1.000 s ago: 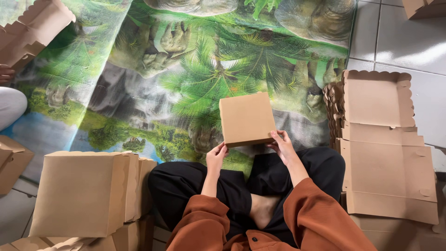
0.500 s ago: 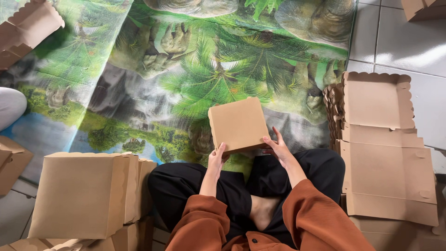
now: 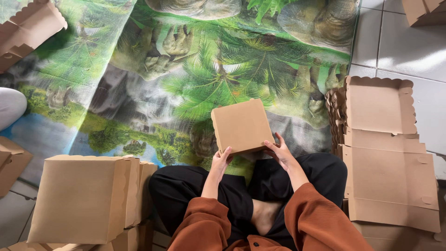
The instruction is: The person folds cardboard sheets into boxes by hand while sitting on the floor and stacks the completed boxes to the side.
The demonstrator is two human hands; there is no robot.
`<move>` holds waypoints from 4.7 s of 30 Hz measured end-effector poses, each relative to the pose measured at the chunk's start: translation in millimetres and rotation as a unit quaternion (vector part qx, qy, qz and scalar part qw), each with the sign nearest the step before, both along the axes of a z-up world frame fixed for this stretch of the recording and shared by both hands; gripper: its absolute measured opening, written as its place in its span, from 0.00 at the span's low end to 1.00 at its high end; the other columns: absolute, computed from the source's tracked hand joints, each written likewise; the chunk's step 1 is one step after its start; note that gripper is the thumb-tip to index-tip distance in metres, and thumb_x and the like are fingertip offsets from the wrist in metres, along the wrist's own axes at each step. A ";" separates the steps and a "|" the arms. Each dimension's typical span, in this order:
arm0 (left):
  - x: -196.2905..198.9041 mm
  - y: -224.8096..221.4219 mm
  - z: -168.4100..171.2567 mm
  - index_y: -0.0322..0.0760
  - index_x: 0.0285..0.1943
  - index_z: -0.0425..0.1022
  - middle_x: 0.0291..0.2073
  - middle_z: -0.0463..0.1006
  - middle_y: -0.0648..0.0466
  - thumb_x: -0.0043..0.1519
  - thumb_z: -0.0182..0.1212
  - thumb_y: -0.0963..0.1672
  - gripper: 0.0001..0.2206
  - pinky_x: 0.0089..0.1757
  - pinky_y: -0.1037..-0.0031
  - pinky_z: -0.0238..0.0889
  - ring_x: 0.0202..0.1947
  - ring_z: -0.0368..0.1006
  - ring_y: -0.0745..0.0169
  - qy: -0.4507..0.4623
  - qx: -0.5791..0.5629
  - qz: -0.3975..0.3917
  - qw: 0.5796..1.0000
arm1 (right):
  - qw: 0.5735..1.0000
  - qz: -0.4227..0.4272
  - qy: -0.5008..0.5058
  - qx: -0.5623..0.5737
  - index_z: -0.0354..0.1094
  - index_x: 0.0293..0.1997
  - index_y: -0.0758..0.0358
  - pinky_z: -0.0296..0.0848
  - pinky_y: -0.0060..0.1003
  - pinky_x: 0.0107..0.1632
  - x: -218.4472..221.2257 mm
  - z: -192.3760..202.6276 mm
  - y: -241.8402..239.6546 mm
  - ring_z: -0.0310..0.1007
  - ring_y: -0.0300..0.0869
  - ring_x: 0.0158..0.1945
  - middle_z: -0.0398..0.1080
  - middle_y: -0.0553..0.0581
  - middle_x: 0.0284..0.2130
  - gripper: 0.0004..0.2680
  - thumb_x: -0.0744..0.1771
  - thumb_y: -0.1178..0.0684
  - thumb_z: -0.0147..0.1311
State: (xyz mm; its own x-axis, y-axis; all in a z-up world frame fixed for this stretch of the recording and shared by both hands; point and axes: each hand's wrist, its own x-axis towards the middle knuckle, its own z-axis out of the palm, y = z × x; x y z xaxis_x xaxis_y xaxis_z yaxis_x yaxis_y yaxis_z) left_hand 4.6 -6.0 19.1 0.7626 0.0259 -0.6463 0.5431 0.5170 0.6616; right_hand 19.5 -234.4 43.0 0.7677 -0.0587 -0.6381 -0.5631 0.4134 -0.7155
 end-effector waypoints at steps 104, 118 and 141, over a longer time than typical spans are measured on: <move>-7.5 -9.8 -135.5 0.44 0.48 0.72 0.37 0.79 0.52 0.62 0.53 0.47 0.09 0.27 0.82 0.72 0.29 0.77 0.64 -0.045 0.108 -0.065 0.991 | 0.884 0.403 -0.233 -0.041 0.61 0.57 0.64 0.75 0.42 0.48 20.0 224.0 231.0 0.70 0.41 0.41 0.65 0.60 0.43 0.15 0.66 0.50 0.51; -21.0 3.0 -118.2 0.40 0.54 0.71 0.42 0.78 0.48 0.63 0.52 0.46 0.13 0.33 0.83 0.72 0.33 0.76 0.65 -0.004 0.171 -0.182 0.968 | 0.967 -0.039 -0.150 -0.200 0.63 0.55 0.65 0.76 0.36 0.41 -69.9 52.0 -139.0 0.69 0.38 0.31 0.69 0.61 0.40 0.08 0.70 0.58 0.44; -24.4 -43.8 11.1 0.40 0.53 0.70 0.45 0.76 0.53 0.65 0.45 0.44 0.12 0.46 0.70 0.64 0.45 0.72 0.60 -0.137 0.436 -0.397 0.796 | 0.782 0.094 0.225 -0.574 0.60 0.59 0.57 0.66 0.48 0.54 -246.8 -2.8 -204.7 0.60 0.54 0.55 0.59 0.61 0.55 0.20 0.63 0.70 0.39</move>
State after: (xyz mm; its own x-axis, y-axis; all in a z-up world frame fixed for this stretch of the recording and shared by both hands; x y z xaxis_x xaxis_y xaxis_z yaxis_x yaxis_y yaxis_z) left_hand -19.8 -49.9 30.2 0.8719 -0.1870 -0.4525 0.2428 -0.6375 0.7312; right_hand -227.3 -439.1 40.2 0.5435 -0.7046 -0.4563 -0.8389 -0.4747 -0.2664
